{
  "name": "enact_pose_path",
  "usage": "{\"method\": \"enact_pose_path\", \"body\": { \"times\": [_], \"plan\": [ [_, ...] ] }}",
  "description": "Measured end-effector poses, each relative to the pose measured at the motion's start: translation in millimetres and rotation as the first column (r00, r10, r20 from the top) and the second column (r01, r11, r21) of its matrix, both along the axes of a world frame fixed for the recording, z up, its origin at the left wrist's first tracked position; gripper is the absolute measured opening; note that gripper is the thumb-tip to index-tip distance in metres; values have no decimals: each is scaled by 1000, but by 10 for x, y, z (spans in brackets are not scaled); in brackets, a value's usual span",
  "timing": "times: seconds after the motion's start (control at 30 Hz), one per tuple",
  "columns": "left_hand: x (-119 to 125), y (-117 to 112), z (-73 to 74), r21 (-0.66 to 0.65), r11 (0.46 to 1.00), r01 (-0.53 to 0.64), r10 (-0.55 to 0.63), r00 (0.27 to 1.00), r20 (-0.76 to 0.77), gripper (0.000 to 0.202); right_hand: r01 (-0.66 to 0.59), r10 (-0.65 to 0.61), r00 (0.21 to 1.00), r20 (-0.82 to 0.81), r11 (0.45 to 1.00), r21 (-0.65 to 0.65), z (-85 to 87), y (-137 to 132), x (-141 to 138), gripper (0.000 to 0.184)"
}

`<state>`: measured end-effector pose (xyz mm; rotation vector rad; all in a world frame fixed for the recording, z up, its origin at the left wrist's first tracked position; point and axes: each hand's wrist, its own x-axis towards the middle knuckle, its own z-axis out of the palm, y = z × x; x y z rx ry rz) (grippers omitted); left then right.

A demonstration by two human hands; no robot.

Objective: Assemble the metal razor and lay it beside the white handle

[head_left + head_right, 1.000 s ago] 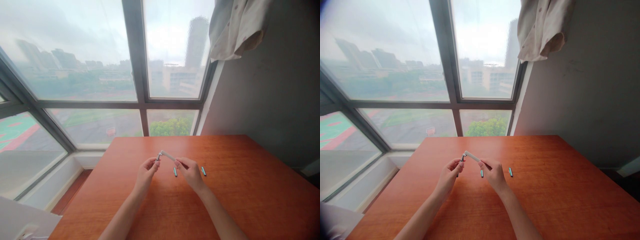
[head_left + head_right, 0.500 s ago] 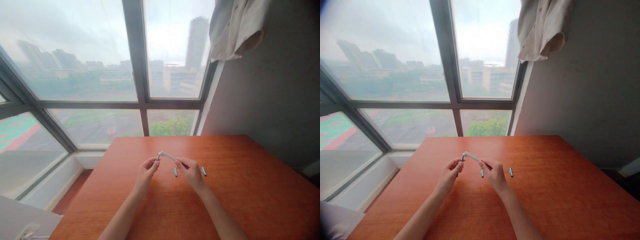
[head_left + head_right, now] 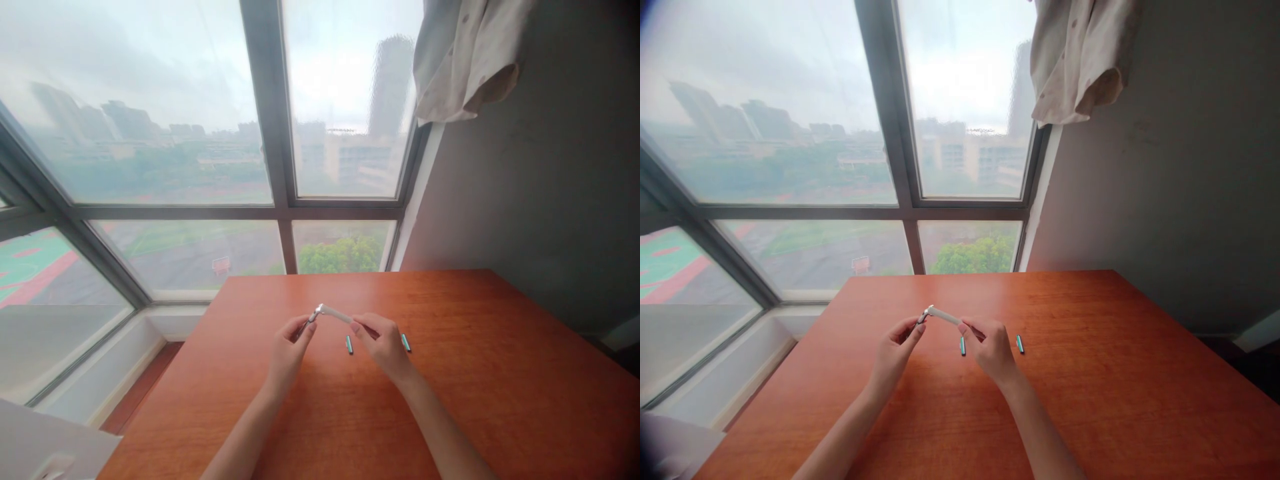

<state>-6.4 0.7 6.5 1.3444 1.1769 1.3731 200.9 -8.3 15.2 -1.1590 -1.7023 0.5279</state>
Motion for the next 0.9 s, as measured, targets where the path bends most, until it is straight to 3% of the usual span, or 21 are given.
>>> {"method": "enact_pose_path", "body": {
  "times": [0.43, 0.67, 0.9],
  "plan": [
    [-16, 17, -72, 103, 995, -19, 29, 996, -89, 19, 32, -33, 999, 42, 999, 19, 16, 5, 6, 29],
    [-20, 24, -73, 75, 997, -17, 24, 996, -90, 20, 60, -63, 994, 86, 997, 39, 32, 14, 15, 39],
    [-2, 14, -42, 86, 996, -9, 19, 993, -119, 20, 61, -64, 993, 103, 998, 35, 41, 2, 6, 38]
  ]
}}
